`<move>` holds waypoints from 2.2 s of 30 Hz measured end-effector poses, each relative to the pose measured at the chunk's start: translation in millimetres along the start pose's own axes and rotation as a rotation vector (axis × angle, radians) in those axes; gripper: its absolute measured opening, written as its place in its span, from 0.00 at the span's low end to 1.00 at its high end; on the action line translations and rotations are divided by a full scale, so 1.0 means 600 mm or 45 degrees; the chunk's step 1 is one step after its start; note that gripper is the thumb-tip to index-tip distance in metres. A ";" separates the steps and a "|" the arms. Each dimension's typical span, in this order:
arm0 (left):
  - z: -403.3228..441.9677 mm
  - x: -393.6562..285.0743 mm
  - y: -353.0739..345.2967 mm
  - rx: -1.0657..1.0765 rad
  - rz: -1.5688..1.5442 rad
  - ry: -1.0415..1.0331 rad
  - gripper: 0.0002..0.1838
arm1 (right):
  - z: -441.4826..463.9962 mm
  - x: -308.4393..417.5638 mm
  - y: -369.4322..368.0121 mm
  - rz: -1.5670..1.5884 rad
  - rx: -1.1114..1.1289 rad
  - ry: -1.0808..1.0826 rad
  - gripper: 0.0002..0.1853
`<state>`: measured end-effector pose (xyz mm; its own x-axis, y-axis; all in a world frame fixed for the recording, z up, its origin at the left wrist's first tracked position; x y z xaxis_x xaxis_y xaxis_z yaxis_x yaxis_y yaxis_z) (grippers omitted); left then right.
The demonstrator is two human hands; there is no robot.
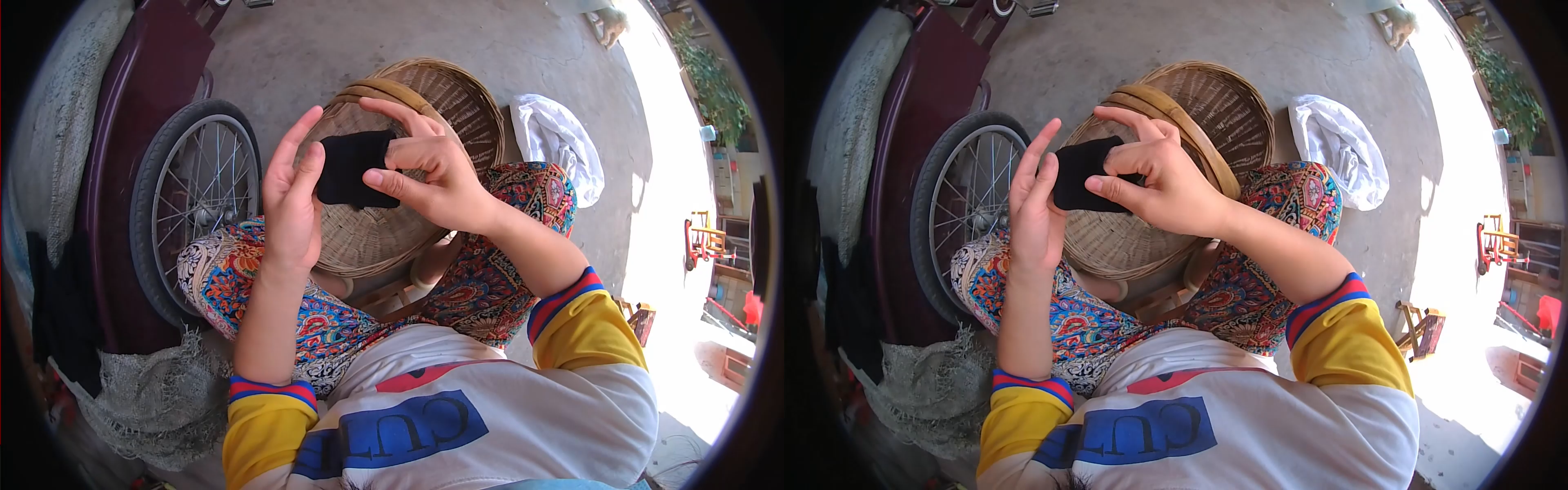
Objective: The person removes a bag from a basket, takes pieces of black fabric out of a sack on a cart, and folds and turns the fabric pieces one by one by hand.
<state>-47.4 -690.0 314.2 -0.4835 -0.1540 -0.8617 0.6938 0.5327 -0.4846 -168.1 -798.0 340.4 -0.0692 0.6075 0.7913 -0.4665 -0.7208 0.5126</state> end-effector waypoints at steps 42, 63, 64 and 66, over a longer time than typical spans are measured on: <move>-0.109 -0.178 0.063 -0.773 1.099 -1.047 0.12 | 0.020 -0.080 0.033 -0.559 -0.404 -0.129 0.07; -0.244 -0.520 0.219 -1.822 3.007 -1.008 0.08 | 0.003 -0.048 0.006 -0.518 -0.238 -0.021 0.13; -0.243 -0.534 0.219 -1.829 3.016 -1.132 0.08 | 0.002 -0.046 0.004 -0.546 -0.229 -0.004 0.13; -0.247 -0.544 0.186 -1.849 2.940 -1.324 0.08 | 0.003 -0.039 0.004 -0.534 -0.237 0.021 0.13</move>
<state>108.9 -457.3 564.0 0.2263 0.9357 0.2707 -0.9432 0.1412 0.3006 -166.3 -814.6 323.5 0.1458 0.8403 0.5221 -0.6076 -0.3404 0.7176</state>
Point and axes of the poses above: each hand's wrist, its own z-axis towards the middle knuckle, its own y-axis out of the back of the hand, x = y × z, the point moved 4 cm from there along z, towards the middle knuckle, and after that the axes turned 1 degree about z, right-handed, at the moved point
